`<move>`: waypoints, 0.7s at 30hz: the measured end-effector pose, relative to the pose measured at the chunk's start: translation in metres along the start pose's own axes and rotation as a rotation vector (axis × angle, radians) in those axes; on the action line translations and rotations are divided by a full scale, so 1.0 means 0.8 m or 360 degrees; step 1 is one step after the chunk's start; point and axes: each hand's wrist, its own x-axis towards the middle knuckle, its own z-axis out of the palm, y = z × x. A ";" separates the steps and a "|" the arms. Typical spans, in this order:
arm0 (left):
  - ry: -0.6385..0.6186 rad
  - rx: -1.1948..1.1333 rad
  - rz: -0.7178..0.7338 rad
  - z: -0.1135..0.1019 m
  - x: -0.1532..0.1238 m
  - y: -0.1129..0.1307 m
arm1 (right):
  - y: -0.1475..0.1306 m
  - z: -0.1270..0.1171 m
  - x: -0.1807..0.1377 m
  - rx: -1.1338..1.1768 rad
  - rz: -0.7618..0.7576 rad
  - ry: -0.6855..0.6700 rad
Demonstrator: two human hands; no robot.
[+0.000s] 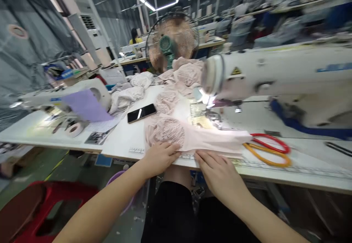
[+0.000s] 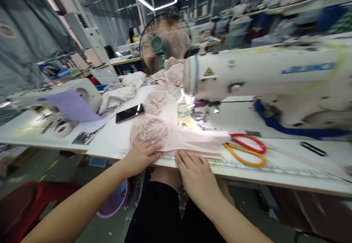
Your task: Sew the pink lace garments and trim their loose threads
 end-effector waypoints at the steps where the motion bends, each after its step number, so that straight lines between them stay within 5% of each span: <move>1: 0.0016 0.0006 0.0008 0.001 0.000 -0.002 | 0.004 -0.003 -0.005 -0.0029 0.0055 0.0003; 10: 0.0050 0.0032 0.0134 0.003 0.001 -0.013 | 0.016 -0.018 -0.047 -0.0182 0.0413 0.0093; 21: -0.0115 0.0049 0.0140 -0.002 0.003 -0.014 | 0.009 -0.004 -0.056 -0.0163 0.0540 0.0173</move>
